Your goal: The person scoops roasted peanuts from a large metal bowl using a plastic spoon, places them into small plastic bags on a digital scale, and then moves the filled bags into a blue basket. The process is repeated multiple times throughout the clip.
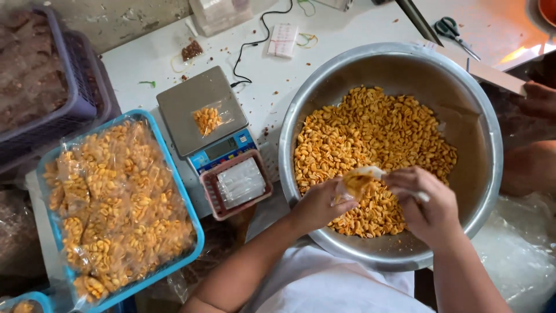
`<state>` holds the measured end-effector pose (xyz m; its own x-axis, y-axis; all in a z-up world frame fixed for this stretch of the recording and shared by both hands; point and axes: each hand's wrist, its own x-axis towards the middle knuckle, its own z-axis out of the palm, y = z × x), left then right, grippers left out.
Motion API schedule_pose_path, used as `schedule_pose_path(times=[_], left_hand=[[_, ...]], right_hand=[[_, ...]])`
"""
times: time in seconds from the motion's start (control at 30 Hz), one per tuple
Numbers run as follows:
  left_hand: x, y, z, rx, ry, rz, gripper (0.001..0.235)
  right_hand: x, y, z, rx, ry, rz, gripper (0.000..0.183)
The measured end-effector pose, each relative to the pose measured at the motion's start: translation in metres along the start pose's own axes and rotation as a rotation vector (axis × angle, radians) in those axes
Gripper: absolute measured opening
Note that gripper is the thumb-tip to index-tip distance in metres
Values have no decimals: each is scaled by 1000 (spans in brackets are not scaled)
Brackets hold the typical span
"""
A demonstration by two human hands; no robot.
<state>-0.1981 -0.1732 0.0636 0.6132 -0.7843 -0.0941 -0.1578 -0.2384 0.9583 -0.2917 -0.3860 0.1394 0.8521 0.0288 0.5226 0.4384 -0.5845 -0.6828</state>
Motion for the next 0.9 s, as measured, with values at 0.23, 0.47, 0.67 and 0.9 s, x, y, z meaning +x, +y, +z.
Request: schedule_pose_path(times=[0.23, 0.47, 0.67, 0.9], left_hand=[[10, -1, -9, -122, 44, 13, 57], [23, -29, -13, -848, -56, -83, 44], [30, -44, -170, -239, 664, 374, 21], [12, -121, -272, 465, 1013, -214, 15]], right_hand=[[-29, 14, 5, -21, 336, 134, 24], [-81, 78, 18, -532, -206, 723, 17], [-73, 33, 39, -273, -152, 1196, 26], [-97, 46, 39, -180, -40, 1059, 21]])
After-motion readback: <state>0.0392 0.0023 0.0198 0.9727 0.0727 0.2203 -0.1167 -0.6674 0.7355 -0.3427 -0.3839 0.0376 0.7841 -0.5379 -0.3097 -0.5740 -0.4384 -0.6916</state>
